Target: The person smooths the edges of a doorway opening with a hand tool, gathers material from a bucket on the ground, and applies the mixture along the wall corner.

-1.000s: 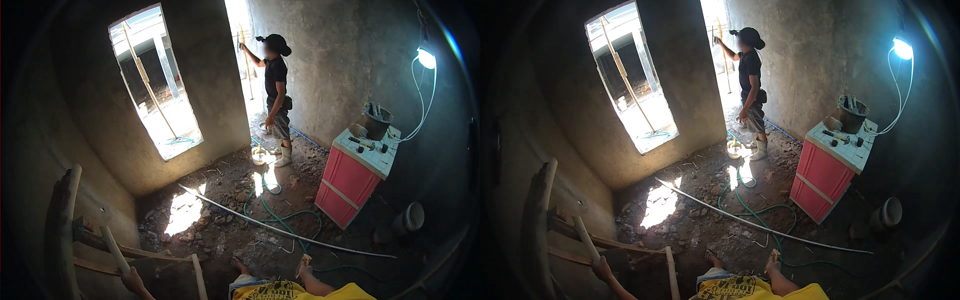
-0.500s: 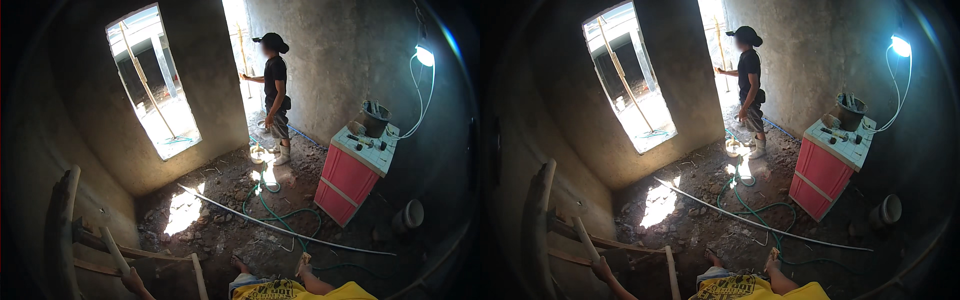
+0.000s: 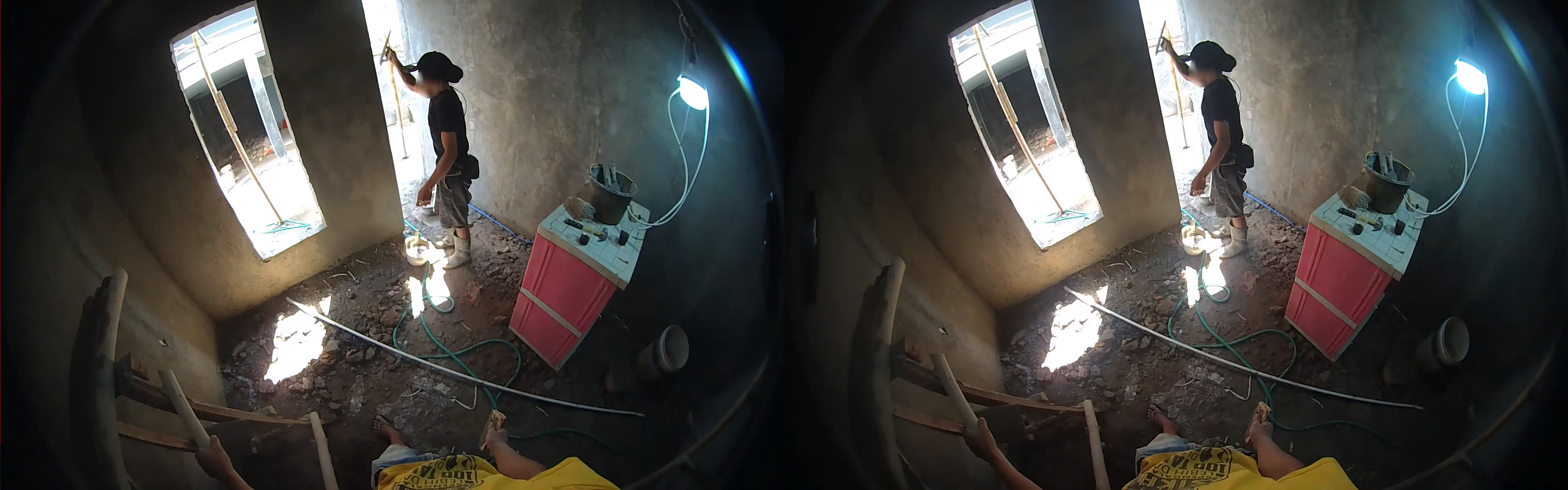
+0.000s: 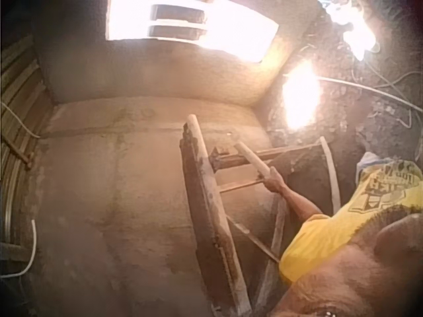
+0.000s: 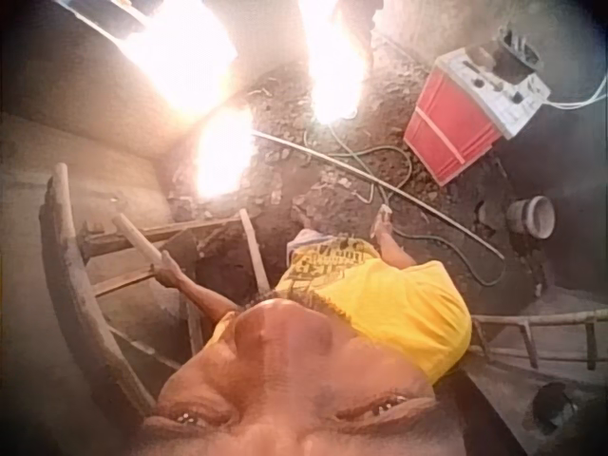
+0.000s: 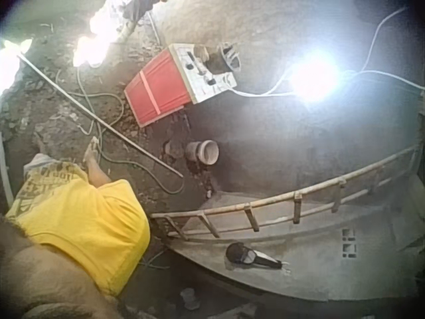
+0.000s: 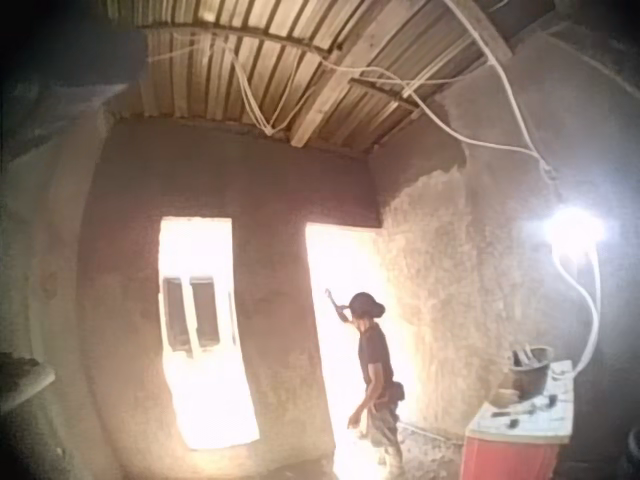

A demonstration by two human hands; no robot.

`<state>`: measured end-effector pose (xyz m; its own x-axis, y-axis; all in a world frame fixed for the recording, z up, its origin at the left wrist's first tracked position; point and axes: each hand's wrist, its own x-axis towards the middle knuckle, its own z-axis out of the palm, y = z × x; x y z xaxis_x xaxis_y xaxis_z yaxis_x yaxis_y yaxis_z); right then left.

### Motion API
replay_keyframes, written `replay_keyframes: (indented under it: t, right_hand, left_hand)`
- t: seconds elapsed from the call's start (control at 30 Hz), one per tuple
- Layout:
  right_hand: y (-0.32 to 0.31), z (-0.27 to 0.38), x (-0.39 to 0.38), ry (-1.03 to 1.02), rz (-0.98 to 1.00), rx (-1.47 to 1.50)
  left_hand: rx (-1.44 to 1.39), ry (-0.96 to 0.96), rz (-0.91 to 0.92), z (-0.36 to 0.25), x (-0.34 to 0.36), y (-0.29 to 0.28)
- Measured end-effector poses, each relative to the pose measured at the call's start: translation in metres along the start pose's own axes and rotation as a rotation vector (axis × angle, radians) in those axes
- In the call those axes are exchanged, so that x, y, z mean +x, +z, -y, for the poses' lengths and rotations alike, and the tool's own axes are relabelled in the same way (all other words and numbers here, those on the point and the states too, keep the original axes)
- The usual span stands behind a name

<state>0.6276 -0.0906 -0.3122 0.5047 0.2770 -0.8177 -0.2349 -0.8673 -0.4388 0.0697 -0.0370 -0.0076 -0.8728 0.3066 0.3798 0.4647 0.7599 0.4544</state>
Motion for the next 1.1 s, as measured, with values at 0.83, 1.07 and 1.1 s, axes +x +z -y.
replay_keyframes:
  t: [0.83,1.07,1.1]
  right_hand:
    - [-0.001,0.003,-0.01,-0.02,-0.011,-0.014]
    - [-0.005,0.011,-0.023,0.011,0.042,0.002]
    - [-0.006,0.013,-0.026,0.01,0.043,0.003]
  left_hand:
    - [0.013,0.023,-0.006,0.003,0.002,0.005]
    - [0.001,0.002,0.006,-0.002,-0.001,-0.001]
    - [-0.007,0.007,0.023,0.0,0.0,-0.001]
